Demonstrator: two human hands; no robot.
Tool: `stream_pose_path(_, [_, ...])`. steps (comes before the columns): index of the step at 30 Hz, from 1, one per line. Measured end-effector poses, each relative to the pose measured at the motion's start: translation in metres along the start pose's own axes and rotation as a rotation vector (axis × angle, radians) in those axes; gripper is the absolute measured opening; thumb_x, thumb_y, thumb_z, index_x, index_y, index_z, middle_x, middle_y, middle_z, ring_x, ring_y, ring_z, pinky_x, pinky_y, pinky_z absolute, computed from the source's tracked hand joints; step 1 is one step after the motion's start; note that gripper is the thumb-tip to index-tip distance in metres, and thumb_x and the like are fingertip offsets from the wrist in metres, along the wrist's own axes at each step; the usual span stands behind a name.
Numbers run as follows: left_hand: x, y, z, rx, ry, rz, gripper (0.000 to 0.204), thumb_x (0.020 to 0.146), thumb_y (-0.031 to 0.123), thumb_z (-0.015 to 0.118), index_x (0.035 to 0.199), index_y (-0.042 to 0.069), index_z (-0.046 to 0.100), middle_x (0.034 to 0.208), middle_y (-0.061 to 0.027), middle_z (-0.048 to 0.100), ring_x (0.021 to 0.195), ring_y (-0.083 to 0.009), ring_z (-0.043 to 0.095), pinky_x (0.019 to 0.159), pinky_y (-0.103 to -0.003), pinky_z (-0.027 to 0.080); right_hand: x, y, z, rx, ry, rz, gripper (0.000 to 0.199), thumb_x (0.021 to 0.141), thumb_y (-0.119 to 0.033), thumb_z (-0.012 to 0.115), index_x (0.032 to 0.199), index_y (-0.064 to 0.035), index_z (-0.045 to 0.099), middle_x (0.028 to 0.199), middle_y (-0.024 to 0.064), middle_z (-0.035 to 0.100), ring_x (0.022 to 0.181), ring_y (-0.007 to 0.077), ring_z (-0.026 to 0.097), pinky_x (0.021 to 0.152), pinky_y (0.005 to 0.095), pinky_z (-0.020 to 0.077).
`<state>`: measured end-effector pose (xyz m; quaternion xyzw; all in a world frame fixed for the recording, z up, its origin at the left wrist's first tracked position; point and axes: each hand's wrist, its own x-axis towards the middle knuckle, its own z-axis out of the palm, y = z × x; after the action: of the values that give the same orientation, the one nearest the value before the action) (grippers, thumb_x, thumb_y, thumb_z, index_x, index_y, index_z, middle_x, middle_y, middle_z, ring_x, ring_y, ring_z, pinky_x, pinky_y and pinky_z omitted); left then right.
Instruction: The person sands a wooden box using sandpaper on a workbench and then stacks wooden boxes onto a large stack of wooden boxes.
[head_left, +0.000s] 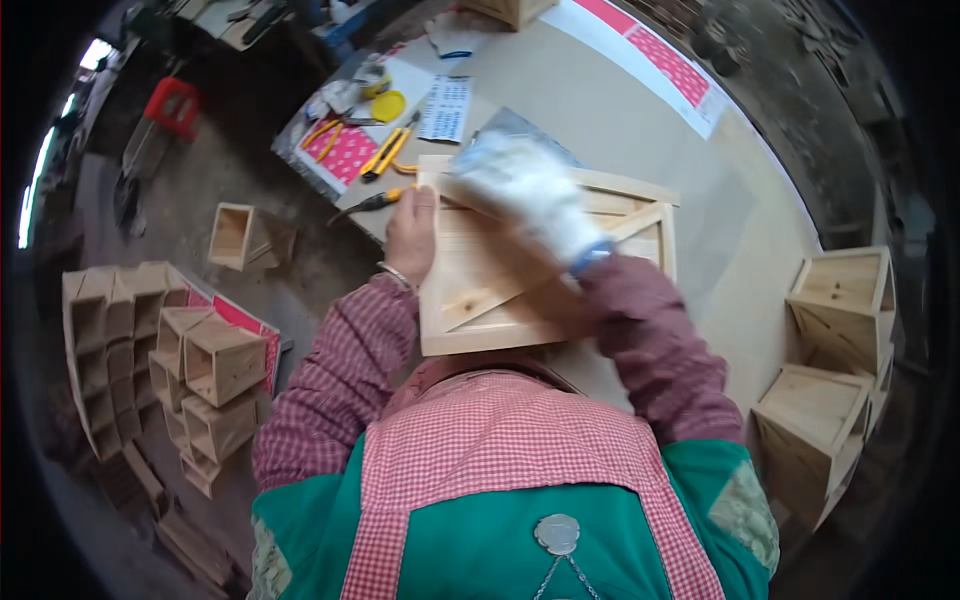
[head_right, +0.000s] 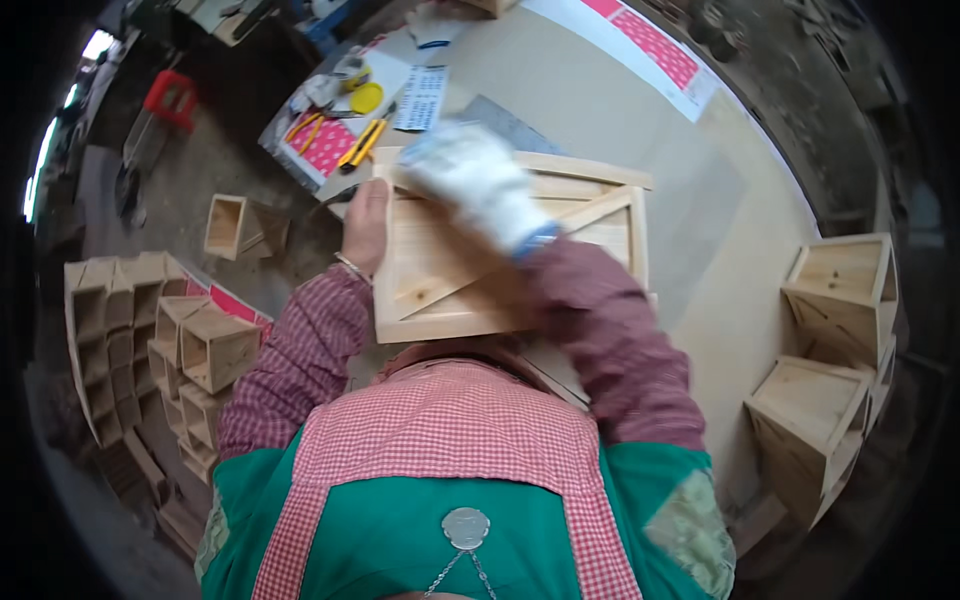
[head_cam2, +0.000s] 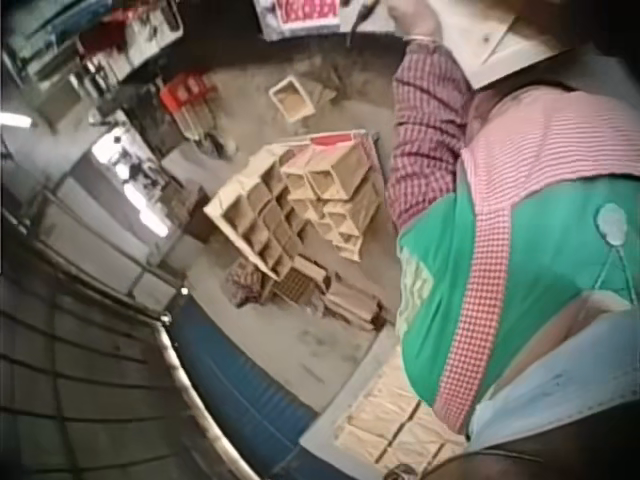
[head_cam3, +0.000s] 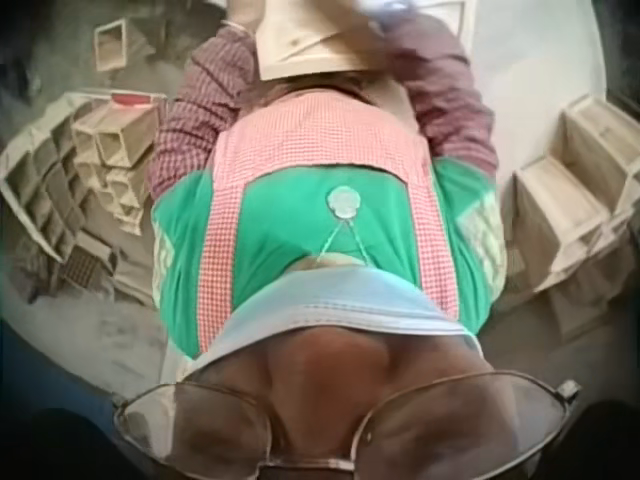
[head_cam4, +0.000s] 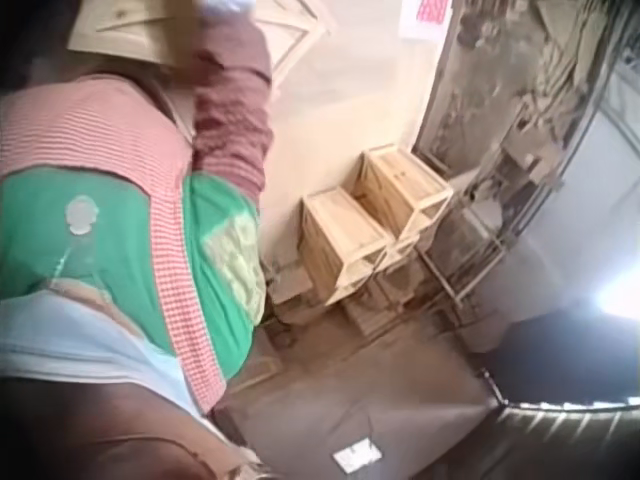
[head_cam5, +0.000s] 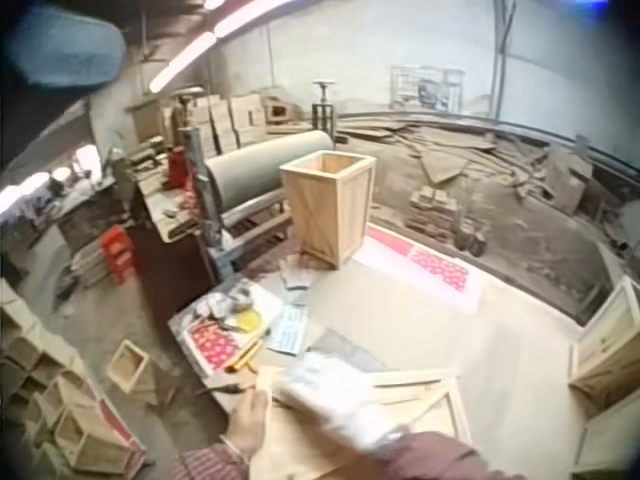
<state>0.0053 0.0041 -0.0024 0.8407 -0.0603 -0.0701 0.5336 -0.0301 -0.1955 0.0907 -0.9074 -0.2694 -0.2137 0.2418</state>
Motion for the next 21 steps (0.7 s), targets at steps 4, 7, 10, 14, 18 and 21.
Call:
stream_pose_path(4, [0.008,-0.012,-0.002,-0.028,-0.02,0.044,0.04,0.099,0.037,0.039,0.095,-0.001,0.052,0.085,-0.0247,0.057,0.081,-0.0401,0.055,0.074,-0.04,0.043,-0.036,0.045,0.025,-0.248,-0.044,0.061,0.037,0.077,0.0,0.05,0.111,-0.0119,0.062,0.116,0.0088,0.062,0.108,0.0275,0.057,0.098,0.0393,0.0427])
stream_pose_path(7, [0.002,-0.006,0.005,-0.034,-0.015,0.034,0.04,0.1,0.036,0.038,0.095,-0.002,0.052,0.084,-0.0248,0.057,0.081,-0.0396,0.055,0.075,-0.039,0.043,-0.125,0.093,-0.06,-0.553,-0.143,0.345,0.035,0.077,0.003,0.05,0.105,-0.011,0.064,0.114,0.0089,0.063,0.105,0.0256,0.059,0.093,0.0359,0.0467])
stream_pose_path(10, [-0.001,-0.009,0.01,-0.069,-0.011,0.043,0.04,0.1,0.036,0.039,0.098,-0.001,0.052,0.084,-0.0202,0.058,0.08,-0.0318,0.056,0.075,-0.037,0.044,-0.119,0.078,-0.083,-0.453,-0.156,0.451,0.036,0.074,0.006,0.051,0.104,-0.0102,0.063,0.109,0.0099,0.064,0.102,0.0269,0.06,0.09,0.0359,0.0484])
stream_pose_path(14, [0.004,-0.024,0.004,-0.131,-0.027,0.041,0.04,0.101,0.035,0.04,0.101,-0.002,0.053,0.087,-0.0093,0.059,0.081,-0.0153,0.052,0.075,-0.031,0.044,-0.016,0.023,0.027,-0.17,0.074,0.117,0.03,0.074,0.0,0.055,0.102,-0.0091,0.063,0.103,0.0099,0.064,0.101,0.0282,0.059,0.093,0.0389,0.0467])
stream_pose_path(18, [0.001,-0.022,-0.006,-0.134,-0.091,-0.012,0.041,0.101,0.035,0.038,0.106,-0.002,0.055,0.091,-0.0061,0.06,0.083,-0.0109,0.052,0.077,-0.027,0.044,-0.057,0.042,0.034,-0.183,0.094,0.092,0.029,0.077,-0.003,0.054,0.105,-0.0068,0.063,0.107,0.0116,0.064,0.103,0.0263,0.059,0.094,0.0391,0.0458])
stream_pose_path(21, [0.002,-0.02,-0.001,-0.168,-0.094,-0.006,0.041,0.102,0.035,0.038,0.107,-0.002,0.055,0.093,-0.0064,0.06,0.084,-0.011,0.053,0.077,-0.027,0.045,-0.155,0.098,-0.051,-0.391,-0.007,0.481,0.032,0.081,-0.004,0.051,0.111,-0.0054,0.062,0.114,0.0145,0.063,0.11,0.0291,0.058,0.098,0.0372,0.0442])
